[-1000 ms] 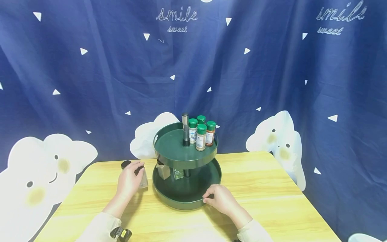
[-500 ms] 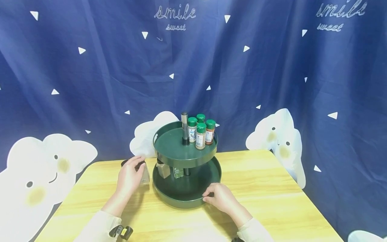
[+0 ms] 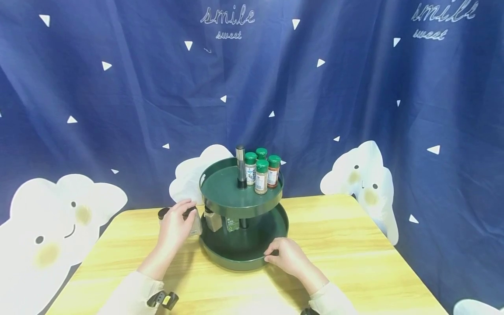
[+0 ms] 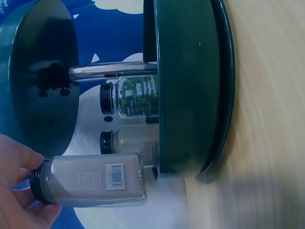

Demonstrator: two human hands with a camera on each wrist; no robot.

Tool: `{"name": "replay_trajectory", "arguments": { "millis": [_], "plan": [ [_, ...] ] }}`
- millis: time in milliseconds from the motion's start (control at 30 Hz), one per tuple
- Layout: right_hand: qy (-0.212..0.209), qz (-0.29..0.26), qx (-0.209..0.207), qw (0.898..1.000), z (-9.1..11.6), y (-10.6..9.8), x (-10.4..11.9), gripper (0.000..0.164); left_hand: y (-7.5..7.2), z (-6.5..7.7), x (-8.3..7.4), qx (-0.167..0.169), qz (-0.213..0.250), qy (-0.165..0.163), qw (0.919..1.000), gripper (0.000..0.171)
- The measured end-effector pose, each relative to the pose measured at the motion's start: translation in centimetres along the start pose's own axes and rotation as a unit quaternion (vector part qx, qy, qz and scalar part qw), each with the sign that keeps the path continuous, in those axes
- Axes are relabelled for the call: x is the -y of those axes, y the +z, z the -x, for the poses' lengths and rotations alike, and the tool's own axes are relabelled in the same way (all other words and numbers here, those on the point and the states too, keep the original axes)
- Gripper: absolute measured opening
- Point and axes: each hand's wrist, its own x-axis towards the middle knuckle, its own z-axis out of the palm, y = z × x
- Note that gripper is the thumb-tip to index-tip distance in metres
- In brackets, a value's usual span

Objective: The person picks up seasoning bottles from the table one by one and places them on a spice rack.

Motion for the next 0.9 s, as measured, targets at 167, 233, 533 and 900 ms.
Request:
{"name": "replay_trajectory", "arguments": {
  "millis": [167,233,533,900],
  "plan": [
    [0.004,-0.001,0.0,1.0,0.1,0.1,-0.1,0.006,0.7,0.2,-0.4,-0.007,0.01,0.019,0.9997,0.025],
    [0.004,-0.002,-0.001,1.0,0.1,0.1,-0.1,0.006,0.9,0.2,-0.6,-0.012,0.011,0.031,0.9994,0.024],
    [-0.001,-0.007,-0.003,1.0,0.0,0.0,-0.1,0.006,1.6,0.4,-1.2,-0.007,0.024,0.024,0.9994,0.022],
    [0.005,-0.009,-0.001,1.0,0.1,0.0,-0.1,0.007,2.5,0.9,-1.6,-0.009,0.025,0.038,0.9989,0.02]
  ]
}}
